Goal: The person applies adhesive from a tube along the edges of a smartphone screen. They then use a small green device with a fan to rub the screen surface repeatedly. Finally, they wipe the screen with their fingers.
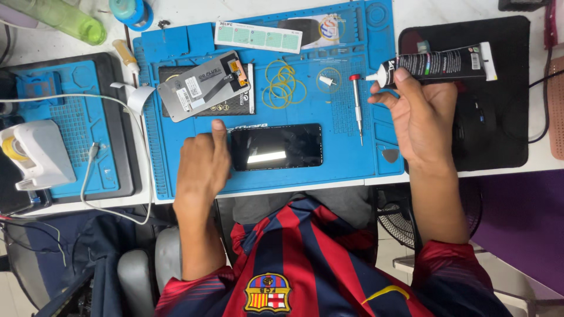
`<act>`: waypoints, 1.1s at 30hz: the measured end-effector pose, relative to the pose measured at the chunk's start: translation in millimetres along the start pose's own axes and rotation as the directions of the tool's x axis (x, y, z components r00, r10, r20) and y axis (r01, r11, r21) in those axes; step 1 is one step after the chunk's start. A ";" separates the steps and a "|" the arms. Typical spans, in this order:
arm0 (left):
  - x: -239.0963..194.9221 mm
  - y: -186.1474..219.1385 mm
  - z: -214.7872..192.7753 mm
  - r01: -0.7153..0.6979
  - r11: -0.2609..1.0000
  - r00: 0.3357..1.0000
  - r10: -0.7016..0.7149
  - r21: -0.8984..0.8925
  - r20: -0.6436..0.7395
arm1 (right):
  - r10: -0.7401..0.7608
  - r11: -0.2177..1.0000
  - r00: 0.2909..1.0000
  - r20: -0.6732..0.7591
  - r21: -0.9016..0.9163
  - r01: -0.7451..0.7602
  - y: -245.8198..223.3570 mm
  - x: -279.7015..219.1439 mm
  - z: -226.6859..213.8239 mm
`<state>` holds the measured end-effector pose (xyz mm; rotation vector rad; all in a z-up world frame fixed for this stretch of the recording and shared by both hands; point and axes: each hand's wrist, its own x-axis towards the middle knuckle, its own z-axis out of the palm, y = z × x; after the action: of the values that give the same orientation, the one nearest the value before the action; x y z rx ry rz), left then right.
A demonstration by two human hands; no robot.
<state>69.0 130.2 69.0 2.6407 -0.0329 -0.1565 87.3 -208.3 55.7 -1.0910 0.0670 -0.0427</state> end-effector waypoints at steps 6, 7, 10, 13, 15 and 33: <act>31.6 20.1 -26.8 -0.112 0.966 0.988 0.084 0.231 0.128 | -0.055 0.998 0.998 0.031 -0.004 0.055 -0.5 2.1 -3.0; 46.2 26.8 -24.2 -0.326 0.938 0.944 0.315 0.119 0.099 | -0.053 0.999 0.998 0.025 0.006 0.052 -0.7 1.0 -3.0; 92.1 53.9 3.8 -0.761 0.648 0.648 0.762 0.015 -0.022 | -0.047 0.998 0.999 0.023 0.038 0.046 -1.9 0.1 0.9; 120.5 75.0 39.8 -0.833 0.553 0.550 0.831 -0.024 0.077 | -0.016 0.997 0.999 0.035 0.076 0.013 -1.0 -1.2 5.0; 131.8 83.6 60.0 -0.865 0.501 0.499 0.862 0.002 0.091 | 0.034 0.992 0.998 0.048 0.122 -0.039 0.4 -1.0 5.1; 51.2 82.4 -13.8 -0.757 0.372 0.625 0.654 -0.537 -0.426 | -0.018 0.922 0.992 0.123 0.386 -0.031 19.1 -22.8 53.9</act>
<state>121.9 61.6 115.0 1.6576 -0.9015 0.2849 68.7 -150.2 64.3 -0.6933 -0.0498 0.0185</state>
